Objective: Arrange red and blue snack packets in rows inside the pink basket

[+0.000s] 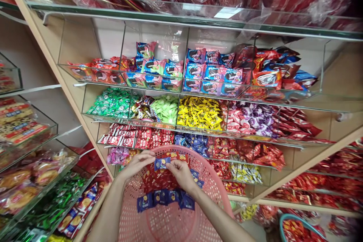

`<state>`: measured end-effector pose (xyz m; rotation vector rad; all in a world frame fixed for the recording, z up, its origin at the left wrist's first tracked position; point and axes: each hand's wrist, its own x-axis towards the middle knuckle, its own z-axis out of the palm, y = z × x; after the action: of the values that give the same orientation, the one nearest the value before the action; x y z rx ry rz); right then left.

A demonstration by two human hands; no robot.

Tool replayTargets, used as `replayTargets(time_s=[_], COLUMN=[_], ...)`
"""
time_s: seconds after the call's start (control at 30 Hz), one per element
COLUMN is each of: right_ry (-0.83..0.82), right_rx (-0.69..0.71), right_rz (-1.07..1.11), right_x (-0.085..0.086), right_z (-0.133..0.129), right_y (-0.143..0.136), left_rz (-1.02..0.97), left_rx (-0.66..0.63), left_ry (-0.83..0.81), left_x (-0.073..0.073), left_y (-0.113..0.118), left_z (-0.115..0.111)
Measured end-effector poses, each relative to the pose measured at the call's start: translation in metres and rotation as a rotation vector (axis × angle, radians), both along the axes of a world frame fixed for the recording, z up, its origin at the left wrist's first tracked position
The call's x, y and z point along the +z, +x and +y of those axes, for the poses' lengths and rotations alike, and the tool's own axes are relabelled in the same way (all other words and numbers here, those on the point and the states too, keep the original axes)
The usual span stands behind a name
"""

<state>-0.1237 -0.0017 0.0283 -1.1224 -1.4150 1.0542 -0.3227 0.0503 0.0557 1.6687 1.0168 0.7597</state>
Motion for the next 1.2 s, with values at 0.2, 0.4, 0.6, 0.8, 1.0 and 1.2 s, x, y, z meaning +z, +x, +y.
replayTargets(time_s=[0.2,0.4,0.6,0.8,1.0,1.2], right_ry=[-0.064,0.059,0.170,0.111,-0.130,-0.238], right_rx=[0.091,0.015,0.104,0.094,-0.195,-0.271], right_rz=[0.013,-0.182,-0.222,-0.140,0.062,-0.105], right_x=[-0.004,-0.001,0.004,0.013,0.017,-0.017], right_z=[-0.002,-0.006,-0.005,-0.005,-0.017,-0.040], right_y=[-0.003,-0.002,-0.016,-0.010,0.058,0.108], left_rz=[0.028,0.081,0.102,0.085,0.083,0.069], left_rx=[-0.021,-0.066,-0.111,-0.046,-0.024,-0.006], left_ry=[0.047,0.062,0.012,-0.013,-0.008,-0.024], left_x=[-0.006,0.002,0.007,0.012,0.010,0.009], left_y=[-0.002,-0.002,-0.002,-0.002,-0.002,-0.001], left_z=[0.004,0.001,-0.001,-0.002,0.002,-0.001])
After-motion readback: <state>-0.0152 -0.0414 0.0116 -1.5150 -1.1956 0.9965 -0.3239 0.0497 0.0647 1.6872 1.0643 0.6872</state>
